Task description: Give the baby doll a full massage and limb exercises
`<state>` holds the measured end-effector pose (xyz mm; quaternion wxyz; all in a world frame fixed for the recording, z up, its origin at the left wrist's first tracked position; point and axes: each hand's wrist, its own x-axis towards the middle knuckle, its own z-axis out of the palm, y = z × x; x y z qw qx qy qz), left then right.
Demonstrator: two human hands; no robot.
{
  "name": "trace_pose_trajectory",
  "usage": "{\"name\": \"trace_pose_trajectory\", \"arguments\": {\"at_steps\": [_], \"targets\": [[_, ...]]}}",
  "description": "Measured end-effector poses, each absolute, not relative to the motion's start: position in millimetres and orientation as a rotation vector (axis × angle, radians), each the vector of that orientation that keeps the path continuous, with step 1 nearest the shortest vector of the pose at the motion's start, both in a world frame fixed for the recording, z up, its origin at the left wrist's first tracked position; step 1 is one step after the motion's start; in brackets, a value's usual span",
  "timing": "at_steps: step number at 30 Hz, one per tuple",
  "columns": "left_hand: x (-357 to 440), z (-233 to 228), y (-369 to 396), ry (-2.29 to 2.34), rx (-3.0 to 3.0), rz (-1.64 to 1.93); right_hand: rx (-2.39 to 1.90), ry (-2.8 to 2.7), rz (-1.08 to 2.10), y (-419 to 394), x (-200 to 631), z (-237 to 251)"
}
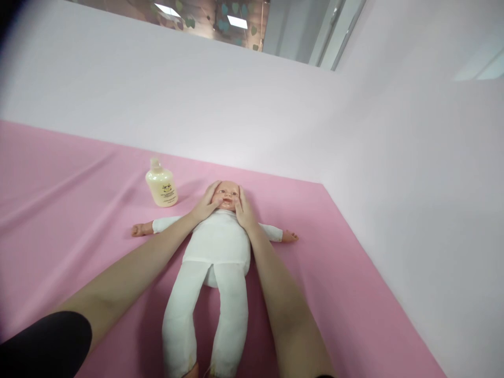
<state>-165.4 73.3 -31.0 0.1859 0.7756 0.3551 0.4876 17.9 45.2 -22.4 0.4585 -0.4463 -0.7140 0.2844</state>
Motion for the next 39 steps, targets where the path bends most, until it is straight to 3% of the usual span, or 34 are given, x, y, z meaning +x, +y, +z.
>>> {"name": "trace_pose_trajectory", "arguments": {"at_steps": [17,30,39], "targets": [[-163.2,-30.3,71.4,0.973,2.101,1.414,-1.236,-1.546,0.699,53.8,17.5,-26.2],[-158.0,-34.0,74.3,1.192,1.588,1.468,-1.264,-1.606,0.645,59.2,20.3,-27.8],[-160.9,-31.7,74.6,1.215,1.799,1.539,-1.141,-1.566,0.653,53.8,17.3,-25.9]]}}
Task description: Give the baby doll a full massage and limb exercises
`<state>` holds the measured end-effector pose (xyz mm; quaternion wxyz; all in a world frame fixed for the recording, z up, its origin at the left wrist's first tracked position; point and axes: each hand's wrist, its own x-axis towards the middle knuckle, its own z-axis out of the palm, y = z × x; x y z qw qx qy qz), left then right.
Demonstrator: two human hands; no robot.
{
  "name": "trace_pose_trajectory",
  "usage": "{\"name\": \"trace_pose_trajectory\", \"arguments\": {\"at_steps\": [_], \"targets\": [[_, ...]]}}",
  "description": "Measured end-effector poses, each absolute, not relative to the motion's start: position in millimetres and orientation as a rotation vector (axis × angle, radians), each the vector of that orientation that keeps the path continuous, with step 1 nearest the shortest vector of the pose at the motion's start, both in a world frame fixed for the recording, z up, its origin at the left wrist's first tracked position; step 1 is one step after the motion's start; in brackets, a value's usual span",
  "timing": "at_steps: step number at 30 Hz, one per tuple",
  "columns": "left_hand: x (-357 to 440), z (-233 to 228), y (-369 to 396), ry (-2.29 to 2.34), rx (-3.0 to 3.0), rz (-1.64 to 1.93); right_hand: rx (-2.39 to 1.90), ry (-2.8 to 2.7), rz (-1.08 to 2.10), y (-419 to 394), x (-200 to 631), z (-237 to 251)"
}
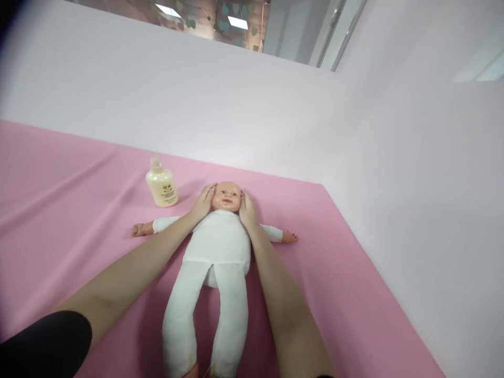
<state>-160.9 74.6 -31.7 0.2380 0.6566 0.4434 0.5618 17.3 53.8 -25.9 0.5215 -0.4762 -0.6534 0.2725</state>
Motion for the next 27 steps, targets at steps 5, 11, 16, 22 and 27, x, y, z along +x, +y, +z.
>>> {"name": "trace_pose_trajectory", "arguments": {"at_steps": [5,11,16,22,27], "targets": [[-162.3,-28.2,71.8,1.151,1.917,1.5,-1.147,-1.563,0.672,52.6,16.5,-25.6],[-164.4,-30.9,74.5,1.075,2.043,1.377,-1.143,-1.614,0.704,46.8,17.5,-22.7],[-164.8,-35.4,78.4,1.078,2.044,1.326,-1.083,-1.706,0.765,45.1,18.3,-23.0],[-164.3,-37.4,80.1,1.086,2.016,1.316,-1.111,-1.698,0.81,45.2,18.4,-23.7],[-163.3,-38.8,82.0,1.087,2.01,1.33,-1.095,-1.73,0.762,45.7,19.4,-23.5]]}}
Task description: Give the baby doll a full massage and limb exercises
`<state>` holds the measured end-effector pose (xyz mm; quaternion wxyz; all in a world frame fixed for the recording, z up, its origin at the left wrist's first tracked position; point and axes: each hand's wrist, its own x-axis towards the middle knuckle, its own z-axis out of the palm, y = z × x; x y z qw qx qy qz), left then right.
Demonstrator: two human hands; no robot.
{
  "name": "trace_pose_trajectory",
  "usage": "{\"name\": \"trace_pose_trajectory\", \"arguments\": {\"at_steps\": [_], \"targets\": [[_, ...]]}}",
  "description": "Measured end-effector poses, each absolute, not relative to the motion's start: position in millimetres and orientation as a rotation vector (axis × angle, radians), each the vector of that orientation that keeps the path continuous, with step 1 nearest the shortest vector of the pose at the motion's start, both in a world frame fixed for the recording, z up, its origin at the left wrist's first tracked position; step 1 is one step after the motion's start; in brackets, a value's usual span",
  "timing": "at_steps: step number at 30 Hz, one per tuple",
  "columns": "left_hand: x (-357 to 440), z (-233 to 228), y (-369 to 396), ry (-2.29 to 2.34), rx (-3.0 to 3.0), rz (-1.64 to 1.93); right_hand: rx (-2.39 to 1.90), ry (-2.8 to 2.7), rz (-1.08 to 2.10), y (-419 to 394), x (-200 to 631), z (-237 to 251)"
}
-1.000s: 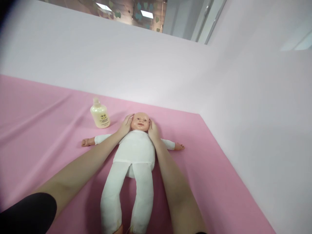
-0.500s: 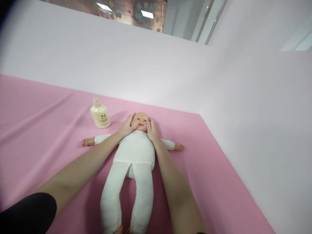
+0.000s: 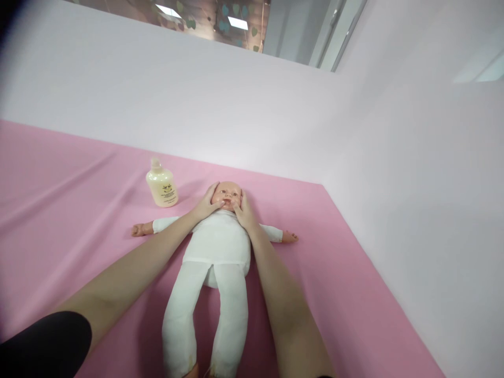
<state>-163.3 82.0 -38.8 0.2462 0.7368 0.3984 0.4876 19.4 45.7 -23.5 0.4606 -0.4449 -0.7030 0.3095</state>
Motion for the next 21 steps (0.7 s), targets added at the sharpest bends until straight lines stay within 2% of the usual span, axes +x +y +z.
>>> {"name": "trace_pose_trajectory", "arguments": {"at_steps": [13,21], "targets": [[-166.7,-41.9,84.2,1.048,1.902,1.297,-1.195,-1.59,0.712,45.2,16.5,-20.9],[-166.2,-40.9,82.2,1.03,1.893,1.294,-1.112,-1.575,0.673,49.9,16.9,-20.6]]}}
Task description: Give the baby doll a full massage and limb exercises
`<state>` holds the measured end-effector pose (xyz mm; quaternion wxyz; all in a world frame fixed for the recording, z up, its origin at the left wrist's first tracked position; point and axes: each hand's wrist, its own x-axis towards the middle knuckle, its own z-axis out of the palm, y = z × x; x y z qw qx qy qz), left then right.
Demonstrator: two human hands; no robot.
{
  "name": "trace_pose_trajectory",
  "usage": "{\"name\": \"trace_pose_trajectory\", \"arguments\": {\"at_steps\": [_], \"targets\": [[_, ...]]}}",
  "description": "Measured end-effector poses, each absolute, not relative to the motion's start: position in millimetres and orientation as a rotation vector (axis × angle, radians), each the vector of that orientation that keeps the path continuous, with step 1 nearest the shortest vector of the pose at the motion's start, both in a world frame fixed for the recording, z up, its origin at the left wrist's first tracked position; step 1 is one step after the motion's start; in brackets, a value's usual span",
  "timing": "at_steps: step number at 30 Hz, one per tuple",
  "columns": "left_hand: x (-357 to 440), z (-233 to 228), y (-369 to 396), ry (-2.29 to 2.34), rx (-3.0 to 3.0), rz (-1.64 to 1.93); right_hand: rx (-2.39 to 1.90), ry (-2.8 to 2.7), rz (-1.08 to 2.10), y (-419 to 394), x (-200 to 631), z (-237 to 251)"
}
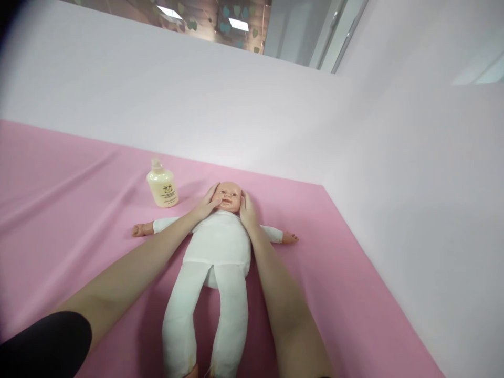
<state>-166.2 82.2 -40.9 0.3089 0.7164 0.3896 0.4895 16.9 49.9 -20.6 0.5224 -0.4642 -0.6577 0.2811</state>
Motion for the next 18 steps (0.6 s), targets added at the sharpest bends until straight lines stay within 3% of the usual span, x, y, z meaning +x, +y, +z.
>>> {"name": "trace_pose_trajectory", "arguments": {"at_steps": [18], "targets": [[-163.9,-32.7,75.9,1.081,1.91,1.276,-1.151,-1.554,0.734,53.8,19.1,-25.7]]}}
